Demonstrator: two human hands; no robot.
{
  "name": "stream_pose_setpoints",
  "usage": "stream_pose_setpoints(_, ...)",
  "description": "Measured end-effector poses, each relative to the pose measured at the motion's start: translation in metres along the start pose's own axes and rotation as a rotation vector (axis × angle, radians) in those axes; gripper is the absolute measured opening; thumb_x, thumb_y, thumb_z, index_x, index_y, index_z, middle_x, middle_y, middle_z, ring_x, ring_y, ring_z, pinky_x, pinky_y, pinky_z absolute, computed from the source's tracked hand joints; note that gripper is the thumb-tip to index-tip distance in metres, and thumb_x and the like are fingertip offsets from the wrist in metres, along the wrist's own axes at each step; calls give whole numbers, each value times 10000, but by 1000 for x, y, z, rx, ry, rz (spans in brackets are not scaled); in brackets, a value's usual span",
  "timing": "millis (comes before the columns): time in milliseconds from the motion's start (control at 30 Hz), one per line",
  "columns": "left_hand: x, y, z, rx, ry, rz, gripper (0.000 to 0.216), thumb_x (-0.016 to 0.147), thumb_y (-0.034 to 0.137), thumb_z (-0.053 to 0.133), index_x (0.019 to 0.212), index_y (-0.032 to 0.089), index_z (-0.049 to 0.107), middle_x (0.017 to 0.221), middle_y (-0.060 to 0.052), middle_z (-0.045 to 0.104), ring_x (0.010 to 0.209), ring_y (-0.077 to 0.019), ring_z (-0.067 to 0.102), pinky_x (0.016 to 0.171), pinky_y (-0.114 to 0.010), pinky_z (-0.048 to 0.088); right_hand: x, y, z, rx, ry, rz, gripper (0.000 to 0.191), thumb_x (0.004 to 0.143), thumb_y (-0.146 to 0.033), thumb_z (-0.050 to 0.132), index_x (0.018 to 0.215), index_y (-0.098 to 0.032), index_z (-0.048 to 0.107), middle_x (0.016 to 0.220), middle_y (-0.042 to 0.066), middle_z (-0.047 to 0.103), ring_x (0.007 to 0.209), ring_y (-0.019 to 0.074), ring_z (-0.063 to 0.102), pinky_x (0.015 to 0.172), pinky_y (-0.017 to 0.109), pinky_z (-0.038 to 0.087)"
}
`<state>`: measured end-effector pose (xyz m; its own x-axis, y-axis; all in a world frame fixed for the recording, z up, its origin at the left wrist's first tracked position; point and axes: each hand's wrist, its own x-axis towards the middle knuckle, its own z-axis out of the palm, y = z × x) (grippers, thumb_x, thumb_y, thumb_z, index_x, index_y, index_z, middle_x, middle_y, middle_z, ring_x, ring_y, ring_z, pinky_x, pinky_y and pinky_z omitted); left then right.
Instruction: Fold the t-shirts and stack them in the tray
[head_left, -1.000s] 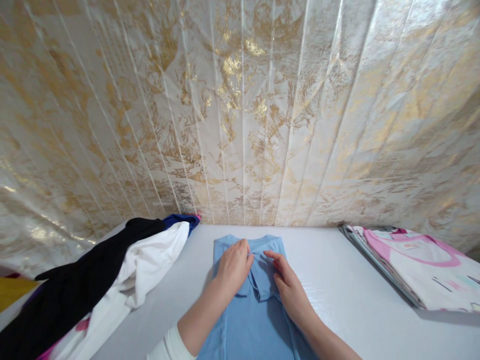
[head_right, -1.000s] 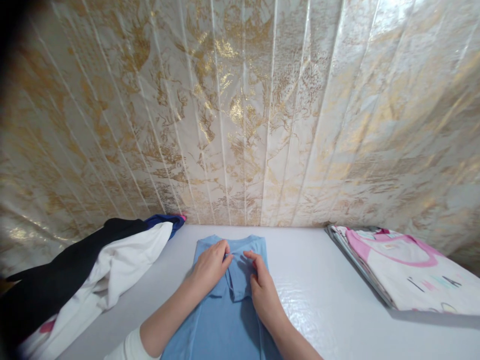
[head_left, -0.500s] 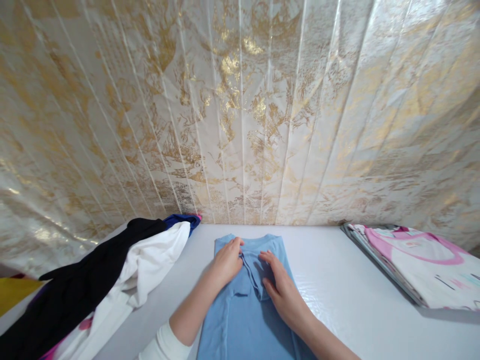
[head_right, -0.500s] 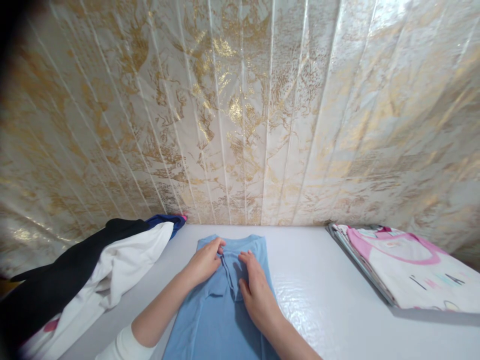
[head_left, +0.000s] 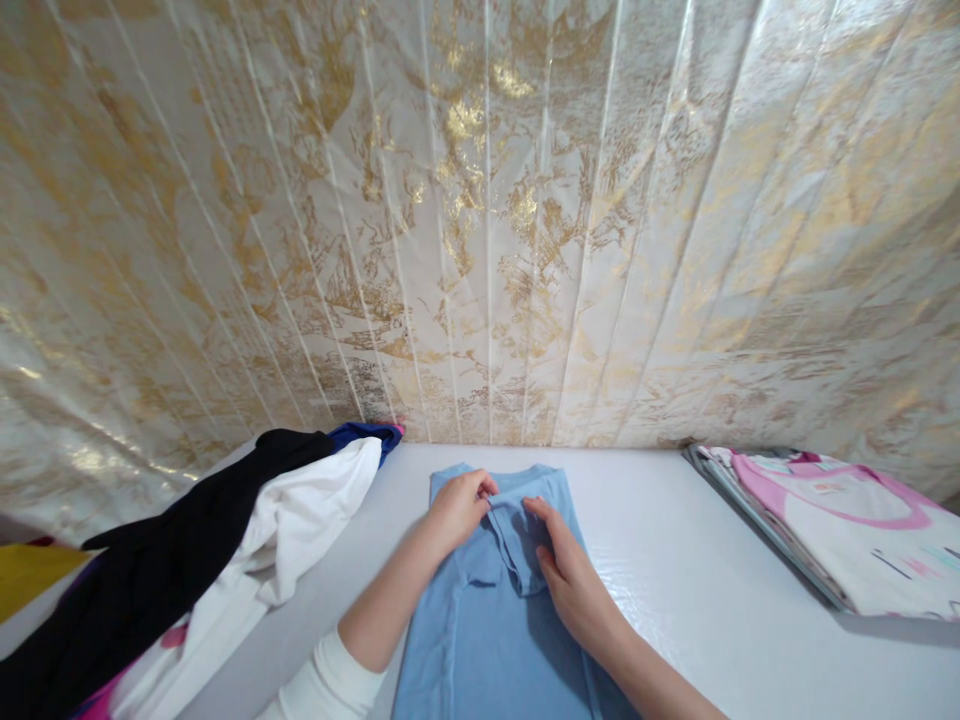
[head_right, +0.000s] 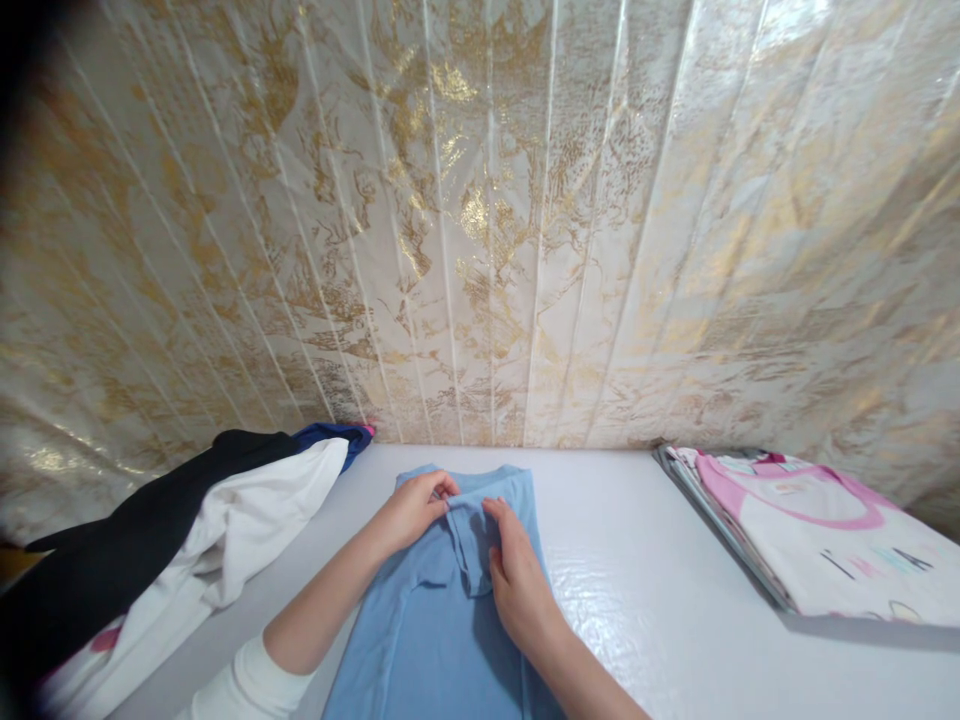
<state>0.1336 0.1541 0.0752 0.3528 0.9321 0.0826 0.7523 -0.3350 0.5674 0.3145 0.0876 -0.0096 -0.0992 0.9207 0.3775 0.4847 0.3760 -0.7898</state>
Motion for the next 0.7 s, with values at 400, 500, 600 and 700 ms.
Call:
stream_pose_setpoints(400,-4,-7,12,145,78,102,342,718,-66,386,846,206,548,884,-18,591,862,-173,576,813,-260,431,-1,-11,-2,-294,-143,-129,567,825,-97,425,1358,-270,505,1474,44,445,1406,256,308,1129,531,282)
stream_pose_setpoints(500,-5,-8,15,159,78,107,356,715,-73,368,858,206,536,898,-21,592,873,-171,568,822,-263,426,-1,-24,-6,-373,-221,-104,494,879,-198,470,1366,-275,507,1500,47,406,1411,262,296,1137,510,259)
stream_pose_setpoints(600,-6,-6,14,161,77,113,328,739,-64,377,847,205,532,903,-24,596,904,-167,567,851,-262,419,-1,-34,-9,-386,-239,-69,598,825,-319,605,1397,-234,452,1528,91,350,1432,292,235,1143,525,232)
stream_pose_setpoints(700,-6,-5,13,151,77,109,287,752,-42,432,858,204,537,911,-22,607,911,-167,577,851,-260,422,-2,-41,-12,-369,-208,-21,489,745,-280,665,1208,-176,546,1506,158,367,1421,307,253,1125,523,269)
